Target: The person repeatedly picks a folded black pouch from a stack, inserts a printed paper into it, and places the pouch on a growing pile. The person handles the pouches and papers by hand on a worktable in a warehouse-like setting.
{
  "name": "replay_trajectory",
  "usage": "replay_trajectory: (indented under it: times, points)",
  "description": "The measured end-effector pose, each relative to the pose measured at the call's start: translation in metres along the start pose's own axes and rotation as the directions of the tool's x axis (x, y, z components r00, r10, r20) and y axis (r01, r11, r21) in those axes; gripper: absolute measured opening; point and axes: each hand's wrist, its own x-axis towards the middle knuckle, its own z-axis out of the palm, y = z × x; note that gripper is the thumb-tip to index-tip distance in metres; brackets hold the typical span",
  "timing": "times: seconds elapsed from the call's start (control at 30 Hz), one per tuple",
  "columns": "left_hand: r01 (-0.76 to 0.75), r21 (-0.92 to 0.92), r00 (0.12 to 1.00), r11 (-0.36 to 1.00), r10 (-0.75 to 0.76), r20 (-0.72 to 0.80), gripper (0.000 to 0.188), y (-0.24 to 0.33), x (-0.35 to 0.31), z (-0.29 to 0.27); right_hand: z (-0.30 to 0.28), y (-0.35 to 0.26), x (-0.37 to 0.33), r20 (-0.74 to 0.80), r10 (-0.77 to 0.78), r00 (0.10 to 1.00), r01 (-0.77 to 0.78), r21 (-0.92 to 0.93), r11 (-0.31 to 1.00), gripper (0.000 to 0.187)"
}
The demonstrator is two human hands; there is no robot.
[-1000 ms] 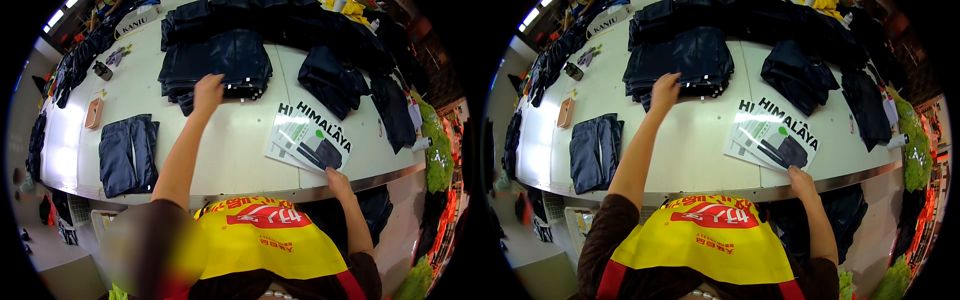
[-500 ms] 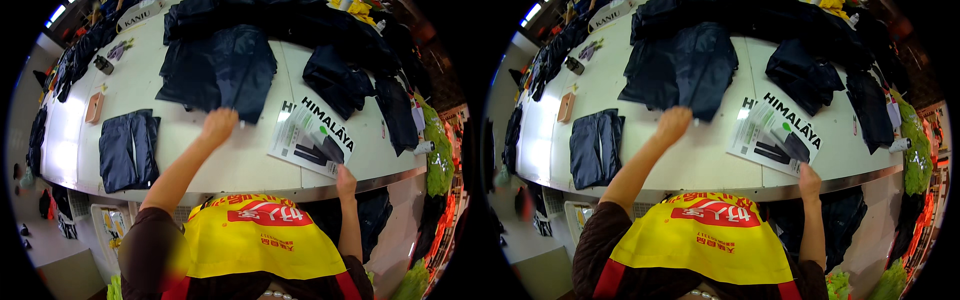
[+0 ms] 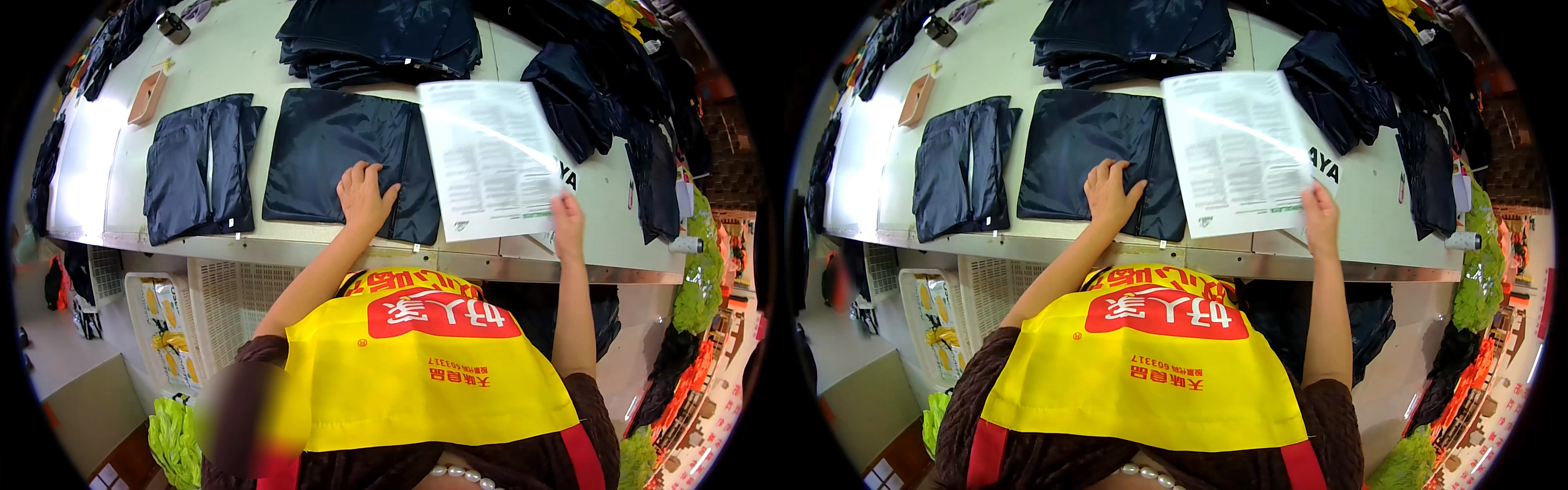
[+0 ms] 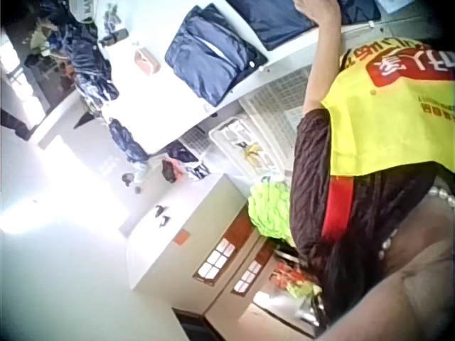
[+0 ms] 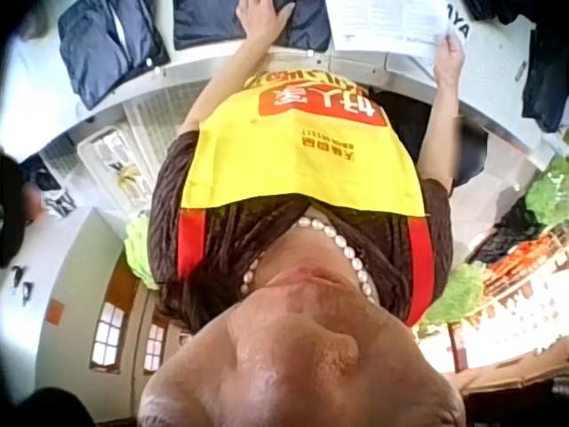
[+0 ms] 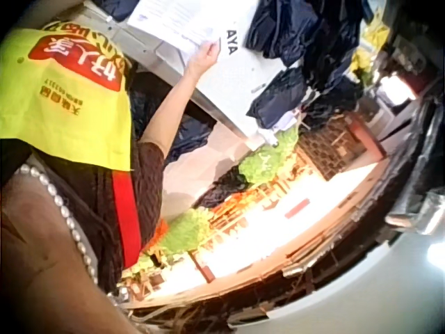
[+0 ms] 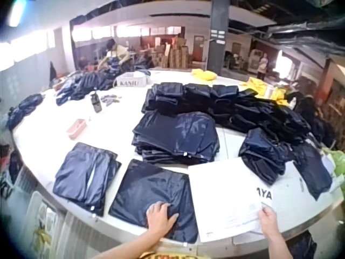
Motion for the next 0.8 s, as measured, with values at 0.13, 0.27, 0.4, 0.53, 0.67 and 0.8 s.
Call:
replay_trajectory:
  times: [0.13, 0.27, 0.4, 0.53, 0.67, 0.8]
  points:
    - [0.026, 0.026, 0.999, 0.999, -0.024, -0.042, 0.022, -0.007, -0.003, 0.014, -0.011, 0.033, -0.003, 0.151, 0.098, 0.984, -0.027, -0.414, 0.910, 0.028]
    - [0.092, -0.168, 0.988, 0.981, -0.111, -0.107, 0.009, -0.017, 0.002, 0.016, -0.027, 0.026, 0.002, 0.143, 0.162, 0.976, -0.117, -0.277, 0.954, 0.028]
    - [0.201, -0.425, 0.973, 0.882, -0.231, -0.022, 0.010, -0.022, 0.009, 0.009, -0.035, 0.002, 0.010, 0.281, 0.286, 0.916, -0.173, -0.366, 0.914, 0.029]
    - [0.007, -0.312, 0.999, 0.950, -0.017, -0.031, 0.008, -0.007, 0.006, -0.006, -0.015, 0.001, 0.029, 0.453, 0.351, 0.820, -0.132, -0.447, 0.885, 0.029]
    - [-0.162, -0.337, 0.985, 0.927, 0.172, -0.001, 0.009, -0.006, 0.004, -0.009, 0.038, 0.004, 0.060, 0.604, 0.372, 0.705, -0.032, -0.497, 0.867, 0.027]
    - [-0.222, -0.266, 0.973, 0.938, 0.232, 0.005, 0.010, -0.013, 0.001, -0.005, 0.086, 0.028, 0.104, 0.704, 0.344, 0.621, 0.112, -0.514, 0.850, 0.027]
